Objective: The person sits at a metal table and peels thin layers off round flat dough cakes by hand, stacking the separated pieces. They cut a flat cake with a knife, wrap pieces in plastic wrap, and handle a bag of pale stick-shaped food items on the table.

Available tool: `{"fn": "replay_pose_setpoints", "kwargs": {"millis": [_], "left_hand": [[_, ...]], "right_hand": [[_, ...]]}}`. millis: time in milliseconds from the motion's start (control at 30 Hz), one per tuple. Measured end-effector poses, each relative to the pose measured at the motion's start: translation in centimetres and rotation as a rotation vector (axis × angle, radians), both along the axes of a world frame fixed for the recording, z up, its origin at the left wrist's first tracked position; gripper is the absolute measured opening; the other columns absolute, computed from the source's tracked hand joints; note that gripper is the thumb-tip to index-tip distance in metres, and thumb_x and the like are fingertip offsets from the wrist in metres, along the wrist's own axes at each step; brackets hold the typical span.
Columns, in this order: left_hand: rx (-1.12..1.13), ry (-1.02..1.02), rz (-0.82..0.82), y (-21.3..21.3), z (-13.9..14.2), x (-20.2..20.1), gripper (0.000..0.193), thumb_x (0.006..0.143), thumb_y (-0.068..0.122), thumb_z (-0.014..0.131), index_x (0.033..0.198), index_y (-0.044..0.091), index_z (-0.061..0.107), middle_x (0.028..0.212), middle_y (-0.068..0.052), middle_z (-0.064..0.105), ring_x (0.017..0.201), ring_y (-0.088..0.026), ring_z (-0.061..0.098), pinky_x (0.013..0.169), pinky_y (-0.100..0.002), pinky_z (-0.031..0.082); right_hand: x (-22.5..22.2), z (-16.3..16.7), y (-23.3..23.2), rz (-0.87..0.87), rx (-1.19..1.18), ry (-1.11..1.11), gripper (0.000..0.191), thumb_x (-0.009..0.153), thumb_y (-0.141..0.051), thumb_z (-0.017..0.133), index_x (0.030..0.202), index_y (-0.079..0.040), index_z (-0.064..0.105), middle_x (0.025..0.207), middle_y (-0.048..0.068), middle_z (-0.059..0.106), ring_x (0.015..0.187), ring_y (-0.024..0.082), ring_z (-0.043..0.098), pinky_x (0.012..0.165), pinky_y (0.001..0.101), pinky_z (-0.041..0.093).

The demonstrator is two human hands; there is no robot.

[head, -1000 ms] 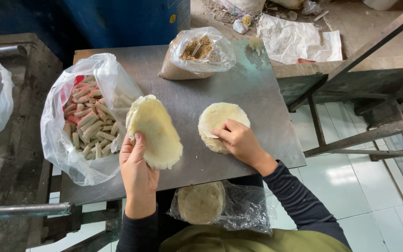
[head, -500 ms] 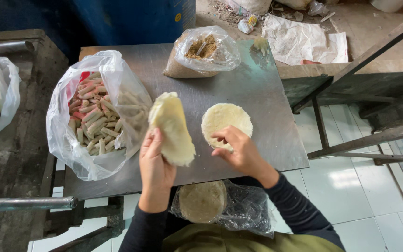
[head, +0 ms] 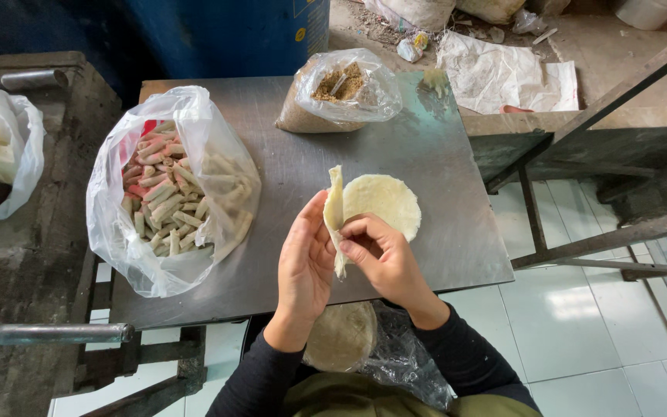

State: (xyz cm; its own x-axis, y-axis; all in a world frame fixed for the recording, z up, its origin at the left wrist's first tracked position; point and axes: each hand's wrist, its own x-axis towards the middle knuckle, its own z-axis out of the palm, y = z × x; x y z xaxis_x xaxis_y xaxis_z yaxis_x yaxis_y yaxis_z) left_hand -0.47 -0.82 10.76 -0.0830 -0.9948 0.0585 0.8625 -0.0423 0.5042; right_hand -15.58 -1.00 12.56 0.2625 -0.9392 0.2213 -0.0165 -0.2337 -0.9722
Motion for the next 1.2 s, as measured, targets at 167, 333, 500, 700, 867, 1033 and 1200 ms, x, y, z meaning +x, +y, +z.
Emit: {"fn": "replay_pose_setpoints", "kwargs": {"millis": [167,333,500,700,867,1033,1200], "left_hand": [[-0.054,-0.498,0.144,0.6,-0.6,0.2,0.038,0.096,0.006,0.067,0.132,0.0,0.056,0.127,-0.01,0.062,0.113,-0.013,0.061,0.095,-0.027,0.052],[-0.163,-0.908,0.208,1.7,0.1,1.1,0.036,0.087,0.003,0.077,0.12,0.0,0.064,0.1,-0.003,0.068,0.094,-0.008,0.064,0.081,-0.023,0.055],[-0.027,-0.71,0.171,1.4,-0.1,1.4,0.026,0.094,0.003,0.07,0.119,-0.002,0.064,0.095,-0.001,0.07,0.086,-0.006,0.066,0.075,-0.021,0.054],[0.138,-0.338,0.038,0.7,-1.6,1.7,0.029,0.094,0.003,0.07,0.122,-0.002,0.063,0.099,-0.001,0.066,0.089,-0.007,0.065,0.078,-0.023,0.054],[0.139,-0.345,-0.015,0.5,-1.7,1.2,0.035,0.094,0.007,0.069,0.127,0.001,0.062,0.104,0.0,0.066,0.094,-0.006,0.065,0.082,-0.022,0.055],[0.027,-0.604,0.088,0.6,-0.9,1.3,0.024,0.094,0.008,0.07,0.116,-0.001,0.067,0.103,-0.002,0.073,0.091,-0.005,0.068,0.081,-0.021,0.055],[0.105,-0.622,0.12,0.6,-1.0,1.9,0.015,0.096,0.008,0.07,0.107,-0.002,0.072,0.093,-0.002,0.072,0.08,-0.005,0.065,0.072,-0.021,0.052]], "right_hand": [[-0.9,-2.3,-1.6,0.08,0.31,-0.403,0.01,0.1,-0.007,0.068,0.107,-0.001,0.068,0.096,0.0,0.068,0.089,0.007,0.06,0.081,0.0227,0.049],[-0.6,-2.9,-2.0,0.074,0.424,-0.513,0.011,0.101,-0.009,0.069,0.108,-0.002,0.067,0.094,0.001,0.066,0.086,0.008,0.061,0.078,0.0249,0.051],[-0.4,-1.4,-1.6,0.122,0.285,-0.328,0.023,0.09,-0.004,0.073,0.112,-0.006,0.065,0.1,-0.003,0.066,0.095,0.006,0.063,0.087,0.0232,0.053],[-0.4,-0.2,-1.2,0.017,0.266,-0.202,0.02,0.096,-0.004,0.07,0.115,-0.001,0.068,0.098,0.003,0.07,0.091,0.01,0.064,0.083,0.0264,0.053],[0.0,0.2,-1.1,0.051,0.286,-0.133,0.023,0.097,-0.007,0.063,0.119,0.0,0.067,0.103,0.002,0.073,0.094,0.009,0.068,0.085,0.0262,0.055],[0.4,0.3,-0.4,0.038,0.206,-0.124,0.023,0.099,-0.005,0.062,0.122,0.0,0.065,0.104,0.002,0.068,0.096,0.008,0.064,0.088,0.0256,0.054],[0.3,0.0,-0.6,0.009,0.228,-0.151,0.022,0.101,-0.004,0.06,0.122,-0.001,0.063,0.103,0.001,0.065,0.094,0.008,0.061,0.084,0.025,0.052]]}}
